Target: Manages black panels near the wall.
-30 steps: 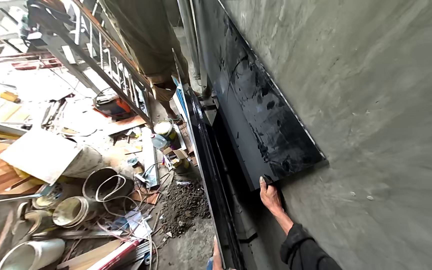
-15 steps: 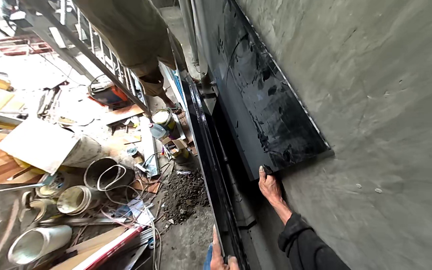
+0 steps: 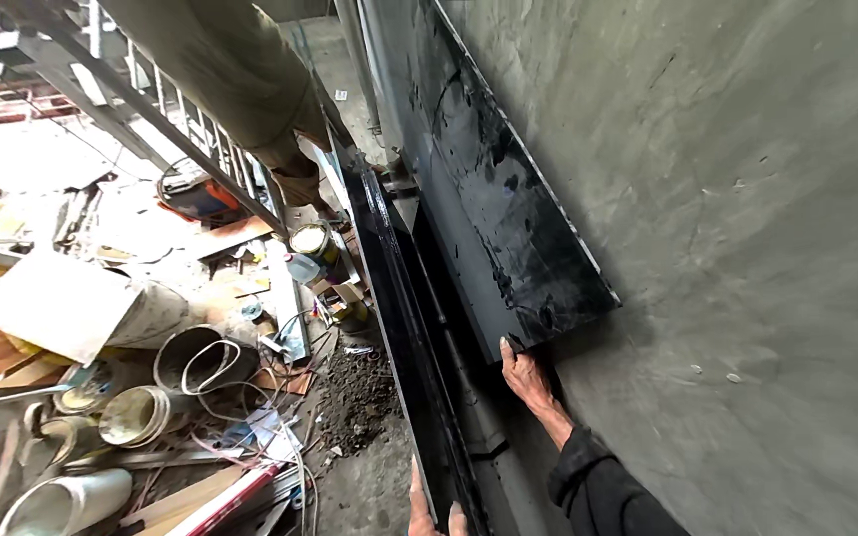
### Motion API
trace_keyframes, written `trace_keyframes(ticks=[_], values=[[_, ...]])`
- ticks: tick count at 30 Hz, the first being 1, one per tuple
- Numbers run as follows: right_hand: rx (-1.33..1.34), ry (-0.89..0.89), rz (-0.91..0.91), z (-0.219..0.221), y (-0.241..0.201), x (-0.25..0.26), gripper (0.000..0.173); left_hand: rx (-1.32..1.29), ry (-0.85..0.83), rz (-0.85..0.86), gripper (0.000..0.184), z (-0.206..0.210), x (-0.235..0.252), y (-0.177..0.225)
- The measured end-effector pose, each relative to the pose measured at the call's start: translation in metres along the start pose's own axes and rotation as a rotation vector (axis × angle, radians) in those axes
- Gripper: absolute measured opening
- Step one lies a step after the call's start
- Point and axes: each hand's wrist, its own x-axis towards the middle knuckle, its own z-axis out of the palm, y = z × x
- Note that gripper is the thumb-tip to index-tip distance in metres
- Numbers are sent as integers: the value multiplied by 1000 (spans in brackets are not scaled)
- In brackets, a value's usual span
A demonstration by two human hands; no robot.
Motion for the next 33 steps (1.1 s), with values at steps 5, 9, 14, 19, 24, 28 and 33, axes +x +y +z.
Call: trace_keyframes(ticks=[5, 9, 14, 19, 24, 28, 33], values=[[-35, 72, -104, 11, -1, -7, 51, -4, -2, -18, 78, -2, 7, 5], [0, 108, -102, 10, 5, -6, 46, -6, -15, -13, 76, 1, 6, 3], [-31, 42, -53, -1, -7, 0, 49, -9, -12, -12, 75, 1, 6, 4], [-61, -88, 49, -8, -19, -1, 54, -14, -17, -20, 75, 1, 7, 5], [-50, -122, 93, -11, -17, 1, 55, 0, -25, -51, 76, -1, 6, 9], [-48, -101, 77, -8, -16, -1, 56, -7, -22, -31, 76, 0, 6, 6], [-54, -74, 68, -6, -9, -2, 56, -29, -18, -45, 76, 1, 5, 6]])
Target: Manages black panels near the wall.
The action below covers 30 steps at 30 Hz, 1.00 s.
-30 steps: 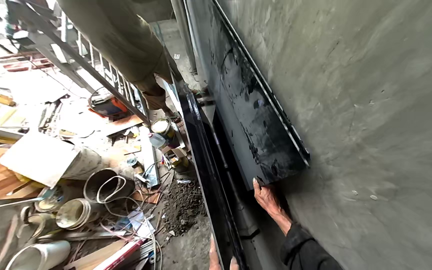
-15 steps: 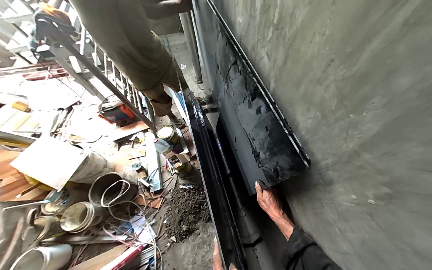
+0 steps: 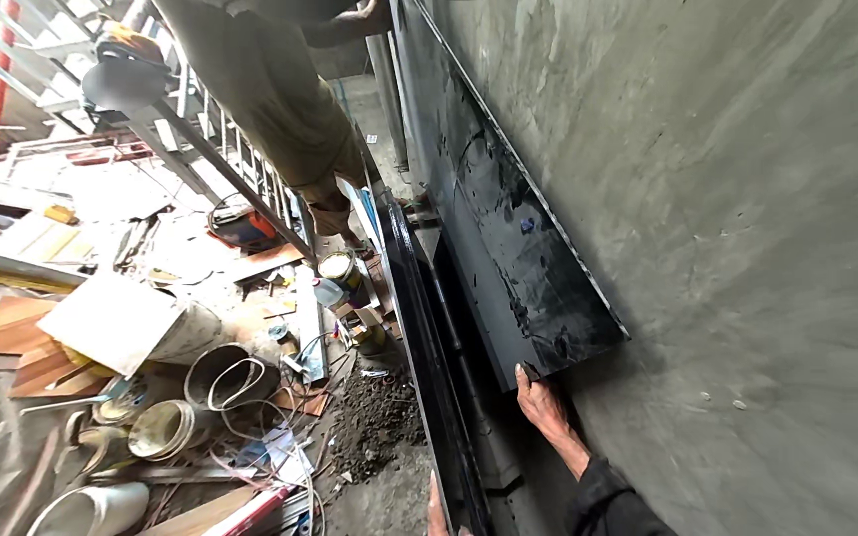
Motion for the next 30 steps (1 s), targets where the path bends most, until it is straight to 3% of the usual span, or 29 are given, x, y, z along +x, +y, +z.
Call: trace_keyframes(ticks=[30], values=[[67, -154, 136, -8, -8, 4, 59, -22, 19, 29, 79, 8, -1, -3]])
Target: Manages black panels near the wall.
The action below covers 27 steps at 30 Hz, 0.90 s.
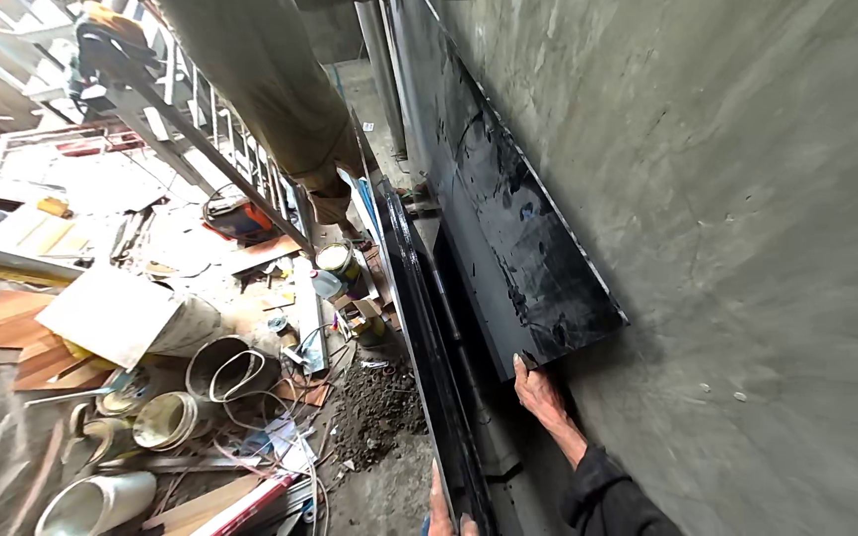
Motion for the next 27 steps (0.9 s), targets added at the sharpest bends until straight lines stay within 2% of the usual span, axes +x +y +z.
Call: trace_keyframes(ticks=[14, 19, 27], values=[[16, -4, 77, -6, 3, 0, 62, 20, 8, 11, 79, -2, -1, -2], [46, -64, 147, -9, 4, -3, 65, 23, 22, 9, 78, -2, -2, 0], [-11, -172, 157, -2, 25, -14, 55, 8, 4, -13, 78, -2, -2, 0]])
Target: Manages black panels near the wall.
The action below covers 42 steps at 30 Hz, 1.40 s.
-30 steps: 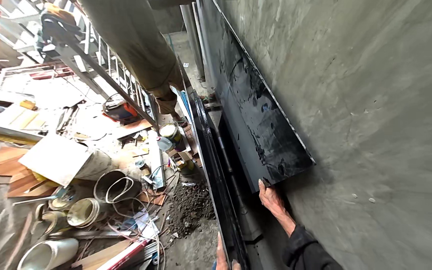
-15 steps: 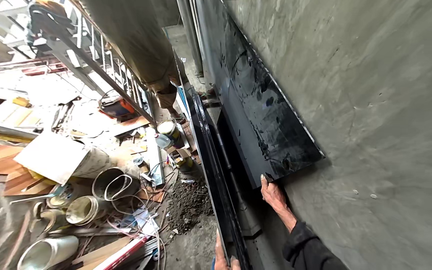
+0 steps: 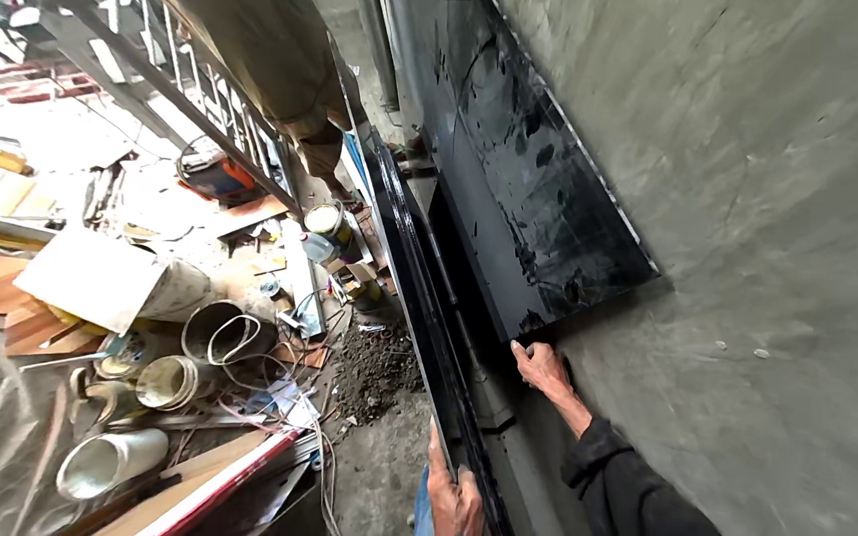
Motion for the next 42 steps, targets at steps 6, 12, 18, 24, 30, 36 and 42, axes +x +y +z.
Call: trace_keyframes(ticks=[6, 12, 18, 24, 30, 36, 42], values=[[-63, -40, -27, 10, 24, -19, 49, -5, -2, 14, 78, 2, 2, 1], [96, 132, -177, 2, 15, -29, 70, 8, -1, 0, 78, 3, 1, 3], [87, 280, -186, -14, -25, -26, 59, 5, -1, 29, 77, 2, 2, 1], [92, 304, -252, -16, -9, -22, 65, -16, 6, 38, 75, 3, 3, 4], [84, 335, -317, -11, -5, -24, 63, -24, -4, 13, 77, 3, 2, 4], [117, 364, -312, -16, -10, -28, 67, -30, 1, 14, 76, 3, 3, 3], [140, 357, -302, -15, -9, -32, 71, -14, -1, 5, 76, 3, 5, 5]])
